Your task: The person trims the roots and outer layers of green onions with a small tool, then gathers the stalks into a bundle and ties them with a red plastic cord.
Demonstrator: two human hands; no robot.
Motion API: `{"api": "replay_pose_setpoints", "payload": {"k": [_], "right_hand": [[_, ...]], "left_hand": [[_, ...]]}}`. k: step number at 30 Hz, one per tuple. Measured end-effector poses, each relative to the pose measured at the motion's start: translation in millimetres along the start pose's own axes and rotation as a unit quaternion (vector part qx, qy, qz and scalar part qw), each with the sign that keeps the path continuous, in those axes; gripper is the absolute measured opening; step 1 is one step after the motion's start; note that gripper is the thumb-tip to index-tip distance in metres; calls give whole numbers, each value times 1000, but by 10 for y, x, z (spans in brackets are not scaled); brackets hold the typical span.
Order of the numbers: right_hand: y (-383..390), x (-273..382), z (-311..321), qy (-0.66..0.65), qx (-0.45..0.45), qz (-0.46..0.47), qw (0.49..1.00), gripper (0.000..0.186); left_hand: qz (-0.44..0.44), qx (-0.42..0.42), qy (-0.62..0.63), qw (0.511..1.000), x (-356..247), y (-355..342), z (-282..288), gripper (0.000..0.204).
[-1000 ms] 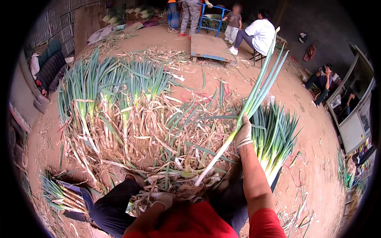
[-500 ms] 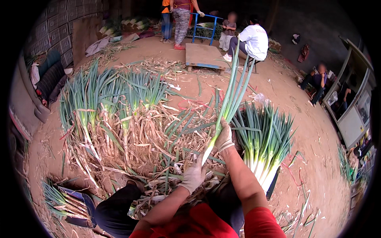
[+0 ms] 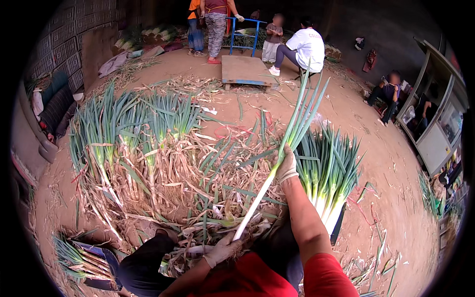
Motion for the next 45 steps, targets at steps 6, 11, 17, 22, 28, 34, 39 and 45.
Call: {"api": "replay_pose_setpoints", "payload": {"k": [6, 11, 17, 22, 28, 34, 39, 45], "right_hand": [[3, -97, 4, -20, -44, -34, 998, 24], [302, -753, -149, 73, -48, -91, 992, 16], [524, -774, -470, 111, -47, -115, 986, 19], [445, -750, -488, 117, -42, -127, 984, 20], [332, -721, -273, 141, -56, -82, 985, 16], [513, -746, -346, 167, -88, -94, 978, 18], [161, -434, -161, 188, -61, -48, 979, 13], [-86, -312, -148, 128, -75, -47, 988, 16]], "left_hand": [[83, 18, 132, 988, -344, 153, -31, 34], [105, -22, 219, 970, -724, -296, 45, 26], [96, -50, 215, 971, -896, -411, -1, 32], [89, -38, 204, 974, -1018, -261, -119, 36], [42, -135, 64, 988, -1075, -102, -48, 37], [-146, -271, -287, 907, -1038, 44, 82, 16], [-212, -209, -299, 907, -1268, 144, 14, 12], [-106, -68, -434, 892, -802, 418, 143, 14]]}}
Point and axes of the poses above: each hand's wrist, its own y-axis away from the middle knuckle, its own z-axis out of the back of the hand, x = y × z, the point moved 4 cm from there along -y, towards the middle knuckle, and after that the axes turned 10 degrees about -y, right-handed, at the moved point
